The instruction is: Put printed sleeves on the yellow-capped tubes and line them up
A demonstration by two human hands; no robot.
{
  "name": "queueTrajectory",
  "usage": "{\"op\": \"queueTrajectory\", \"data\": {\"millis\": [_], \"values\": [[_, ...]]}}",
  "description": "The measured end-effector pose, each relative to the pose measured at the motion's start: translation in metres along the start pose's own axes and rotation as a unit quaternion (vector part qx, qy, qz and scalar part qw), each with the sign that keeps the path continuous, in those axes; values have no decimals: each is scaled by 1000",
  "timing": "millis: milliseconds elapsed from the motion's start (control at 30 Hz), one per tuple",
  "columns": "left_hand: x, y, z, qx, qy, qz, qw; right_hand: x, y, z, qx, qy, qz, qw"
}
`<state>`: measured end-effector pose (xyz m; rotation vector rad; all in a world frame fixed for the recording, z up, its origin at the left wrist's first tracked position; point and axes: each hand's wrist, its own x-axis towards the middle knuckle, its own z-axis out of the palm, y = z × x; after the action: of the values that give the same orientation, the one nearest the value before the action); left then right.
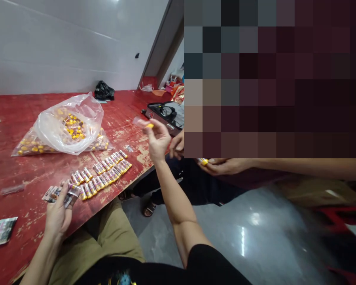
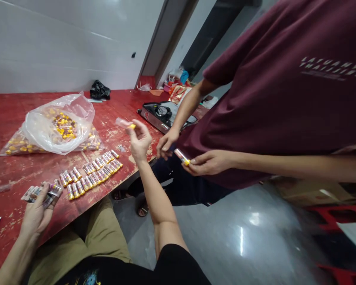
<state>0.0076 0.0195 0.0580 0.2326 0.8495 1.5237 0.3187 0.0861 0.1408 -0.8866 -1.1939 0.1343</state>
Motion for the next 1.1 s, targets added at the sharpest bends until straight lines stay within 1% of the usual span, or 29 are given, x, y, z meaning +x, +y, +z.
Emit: {"op": "queueTrajectory", "data": {"millis": [133, 267, 300, 400, 433, 467, 533, 567, 600, 700, 733, 800, 833, 933, 1033, 1100], "values": [[-2, 2, 1, 10, 6, -6, 1000, 6, 5, -20, -16, 15, -28, 999], [0, 0, 3, 20, -9, -12, 1000, 13, 5, -38, -33, 48, -63, 996], [0, -1, 3, 20, -14, -13, 1000, 14, 5, -40, -39, 61, -74, 995], [0, -5, 7, 25, -19, -21, 999, 7, 7, -38, -69, 130, -111, 983], [-1, -6, 8, 31, -15, -25, 999, 2, 9, -36, -82, 128, -119, 981], [-3, -7, 9, 38, -10, -29, 999, -5, 12, -35, -99, 94, -124, 983], [-6, -10, 9, 51, -3, -37, 998, -22, 19, -37, -139, -31, -125, 982], [-8, -11, 9, 56, -5, -41, 998, -29, 24, -42, -161, -77, -117, 977], [-9, -12, 8, 60, -12, -46, 997, -36, 30, -49, -189, -99, -104, 972], [-10, -17, 4, 69, -34, -51, 996, -49, 61, -77, -302, -86, -27, 949], [-9, -19, 3, 73, -34, -49, 996, -52, 73, -87, -337, -100, 3, 936], [-6, -25, 1, 80, -29, -44, 995, -58, 99, -101, -373, -150, 48, 914], [-5, -28, 1, 84, -29, -44, 995, -62, 110, -105, -377, -162, 61, 910], [-3, -36, 3, 91, -43, -50, 994, -75, 132, -111, -376, -152, 71, 911], [-3, -41, 7, 94, -53, -57, 993, -89, 141, -114, -378, -133, 72, 913], [-4, -43, 9, 98, -44, -58, 993, -97, 144, -116, -373, -139, 77, 914]]}}
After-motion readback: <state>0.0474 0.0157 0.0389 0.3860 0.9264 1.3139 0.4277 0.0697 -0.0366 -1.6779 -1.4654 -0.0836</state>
